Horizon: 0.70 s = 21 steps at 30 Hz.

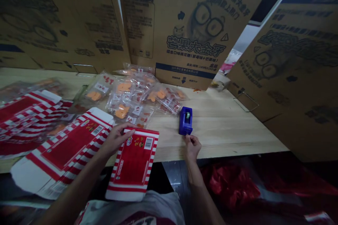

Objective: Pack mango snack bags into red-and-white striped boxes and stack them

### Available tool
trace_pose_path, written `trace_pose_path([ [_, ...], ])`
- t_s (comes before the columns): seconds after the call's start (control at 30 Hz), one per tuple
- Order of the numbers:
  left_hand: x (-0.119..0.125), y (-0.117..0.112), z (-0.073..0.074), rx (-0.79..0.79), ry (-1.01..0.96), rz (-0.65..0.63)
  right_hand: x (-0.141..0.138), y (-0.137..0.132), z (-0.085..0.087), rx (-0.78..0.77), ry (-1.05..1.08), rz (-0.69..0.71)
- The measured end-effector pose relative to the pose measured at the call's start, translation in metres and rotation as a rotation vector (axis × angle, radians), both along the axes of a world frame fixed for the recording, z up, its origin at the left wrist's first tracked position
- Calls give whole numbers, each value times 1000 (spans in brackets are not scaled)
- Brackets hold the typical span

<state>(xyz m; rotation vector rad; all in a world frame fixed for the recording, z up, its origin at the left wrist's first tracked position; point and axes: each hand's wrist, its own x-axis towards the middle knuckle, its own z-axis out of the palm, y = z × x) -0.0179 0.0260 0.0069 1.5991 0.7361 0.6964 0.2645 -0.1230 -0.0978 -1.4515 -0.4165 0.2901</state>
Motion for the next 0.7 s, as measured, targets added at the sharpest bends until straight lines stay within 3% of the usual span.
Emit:
trace_pose_path([
  [0.07, 3, 9, 7, 21, 92, -99, -7, -3, 18, -22, 17, 113],
  [0.1, 5, 13, 9, 35, 144, -164, -12, -2, 32, -47, 0, 241],
  [0.27, 22, 19, 8, 79, 222, -424, -34, 32, 110, -220, -351, 1237],
  [0.33, 28, 15, 4, 68, 205, -444, -45, 49, 128, -286, -507, 1450],
  [0.4, 31, 11, 2, 51, 191, -451, -55, 59, 133, -356, -674, 1476],
  [0.53, 28, 6, 2, 11, 162, -418, -70, 57, 125, -496, -833, 1256],
  [0.63, 21, 4, 10, 2, 144, -355, -74, 50, 120, -483, -657, 1189],
  [0.7, 18, 2, 18, -13, 129, -358, -74, 47, 120, -424, -420, 1248],
])
